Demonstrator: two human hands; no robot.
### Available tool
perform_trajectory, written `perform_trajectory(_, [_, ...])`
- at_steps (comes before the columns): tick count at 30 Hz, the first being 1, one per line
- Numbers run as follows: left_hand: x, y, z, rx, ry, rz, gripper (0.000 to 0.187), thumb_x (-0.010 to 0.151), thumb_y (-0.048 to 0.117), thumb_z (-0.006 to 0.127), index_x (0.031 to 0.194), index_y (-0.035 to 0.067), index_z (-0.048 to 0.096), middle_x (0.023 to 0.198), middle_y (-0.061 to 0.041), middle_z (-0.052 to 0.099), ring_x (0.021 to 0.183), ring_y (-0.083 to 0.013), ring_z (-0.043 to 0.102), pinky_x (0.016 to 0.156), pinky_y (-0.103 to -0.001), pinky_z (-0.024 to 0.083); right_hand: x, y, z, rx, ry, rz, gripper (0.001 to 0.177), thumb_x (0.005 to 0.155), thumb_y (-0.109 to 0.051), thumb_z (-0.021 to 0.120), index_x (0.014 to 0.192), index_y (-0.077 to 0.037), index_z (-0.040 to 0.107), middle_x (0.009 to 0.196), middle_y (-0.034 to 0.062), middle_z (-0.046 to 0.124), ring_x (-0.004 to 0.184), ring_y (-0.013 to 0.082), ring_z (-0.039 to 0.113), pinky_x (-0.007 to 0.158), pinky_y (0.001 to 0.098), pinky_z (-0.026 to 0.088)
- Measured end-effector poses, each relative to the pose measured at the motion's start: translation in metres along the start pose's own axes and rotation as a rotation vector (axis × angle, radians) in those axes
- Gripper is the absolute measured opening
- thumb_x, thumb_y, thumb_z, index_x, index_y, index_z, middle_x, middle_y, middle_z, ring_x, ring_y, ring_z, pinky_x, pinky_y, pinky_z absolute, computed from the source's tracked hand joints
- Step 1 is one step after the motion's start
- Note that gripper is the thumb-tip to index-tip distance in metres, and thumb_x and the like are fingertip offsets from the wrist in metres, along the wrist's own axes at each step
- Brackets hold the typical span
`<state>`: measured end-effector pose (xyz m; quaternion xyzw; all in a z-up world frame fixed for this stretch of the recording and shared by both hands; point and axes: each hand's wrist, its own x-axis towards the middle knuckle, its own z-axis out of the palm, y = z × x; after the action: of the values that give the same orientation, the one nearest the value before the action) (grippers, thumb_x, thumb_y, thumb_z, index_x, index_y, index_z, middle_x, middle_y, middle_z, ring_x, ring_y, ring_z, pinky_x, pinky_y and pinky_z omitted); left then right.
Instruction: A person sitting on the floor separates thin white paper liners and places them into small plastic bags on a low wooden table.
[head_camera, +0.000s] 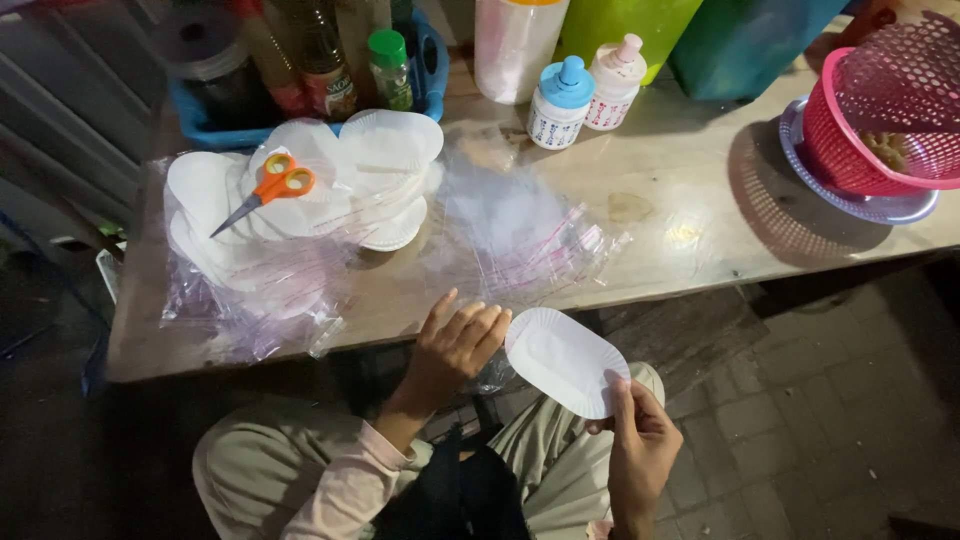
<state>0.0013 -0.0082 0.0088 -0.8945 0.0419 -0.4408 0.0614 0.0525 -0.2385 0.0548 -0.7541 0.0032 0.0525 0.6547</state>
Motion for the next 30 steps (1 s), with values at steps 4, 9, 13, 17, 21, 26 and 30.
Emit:
perform_trajectory(4, [0.003, 0.005, -0.003, 0.001, -0.012, 0.016, 0.014, 0.102, 0.008, 0.064, 0.114, 0.010, 0.072, 0.109, -0.003, 0.071, 0.098, -0.0186, 0.069, 0.103, -0.048, 0.051, 0.003, 0.011, 0.001, -0.015, -0.005, -0.081, 0.026, 0.102, -0.022, 0.063, 0.101, 0.000, 0.077, 0.053, 0.0083, 0.060, 0.047, 0.0124, 0.057, 0.052, 0.0279, 0.052])
perform_trajectory(9, [0.001, 0.010, -0.004, -0.031, -0.042, 0.016, 0.022, 0.104, 0.008, 0.058, 0.119, 0.009, 0.073, 0.118, -0.006, 0.073, 0.106, -0.0225, 0.069, 0.104, -0.049, 0.050, 0.004, 0.022, 0.010, -0.051, -0.024, -0.145, 0.026, 0.103, -0.020, 0.063, 0.092, 0.001, 0.075, 0.063, 0.0037, 0.062, 0.049, 0.0122, 0.060, 0.048, 0.0245, 0.049])
perform_trajectory(13, [0.001, 0.016, -0.004, -0.021, -0.011, 0.050, 0.017, 0.103, 0.008, 0.064, 0.115, 0.011, 0.074, 0.120, -0.005, 0.074, 0.108, -0.0211, 0.069, 0.102, -0.047, 0.052, 0.006, 0.031, 0.024, 0.013, -0.106, -0.081, 0.026, 0.100, -0.020, 0.063, 0.109, 0.001, 0.077, 0.074, 0.0077, 0.072, 0.051, 0.0124, 0.064, 0.047, 0.0236, 0.052])
perform_trajectory(17, [-0.006, 0.025, -0.006, -0.031, -0.055, 0.038, 0.019, 0.104, 0.008, 0.064, 0.121, 0.010, 0.072, 0.125, -0.005, 0.072, 0.112, -0.0212, 0.067, 0.105, -0.046, 0.051, 0.004, 0.039, 0.034, 0.201, -0.210, 0.024, 0.031, 0.098, -0.013, 0.063, 0.120, 0.006, 0.071, 0.083, 0.0129, 0.070, 0.061, 0.0167, 0.065, 0.055, 0.0277, 0.062])
perform_trajectory(21, [-0.006, 0.028, -0.019, -0.117, -0.094, 0.015, 0.022, 0.104, 0.007, 0.064, 0.125, 0.007, 0.071, 0.130, -0.009, 0.070, 0.116, -0.0244, 0.067, 0.104, -0.045, 0.052, 0.003, 0.041, 0.038, 0.190, -0.226, 0.114, 0.034, 0.095, -0.018, 0.065, 0.122, 0.003, 0.069, 0.088, 0.0124, 0.070, 0.077, 0.0164, 0.064, 0.064, 0.0340, 0.067])
perform_trajectory(26, [-0.017, 0.030, -0.021, -0.231, -0.126, 0.000, 0.029, 0.110, 0.011, 0.050, 0.136, 0.003, 0.061, 0.136, -0.015, 0.067, 0.127, -0.0310, 0.064, 0.110, -0.048, 0.049, -0.005, 0.039, 0.042, 0.220, -0.202, 0.215, 0.039, 0.095, -0.013, 0.063, 0.131, 0.001, 0.063, 0.105, 0.0184, 0.073, 0.089, 0.0233, 0.068, 0.066, 0.0375, 0.066])
perform_trajectory(30, [-0.017, 0.036, -0.024, -0.199, -0.136, 0.011, 0.028, 0.109, 0.008, 0.053, 0.135, 0.005, 0.063, 0.137, -0.014, 0.067, 0.128, -0.0310, 0.064, 0.109, -0.047, 0.050, -0.008, 0.051, 0.049, 0.333, -0.251, 0.182, 0.036, 0.094, -0.015, 0.065, 0.127, 0.000, 0.065, 0.106, 0.0121, 0.071, 0.083, 0.0171, 0.066, 0.064, 0.0386, 0.068])
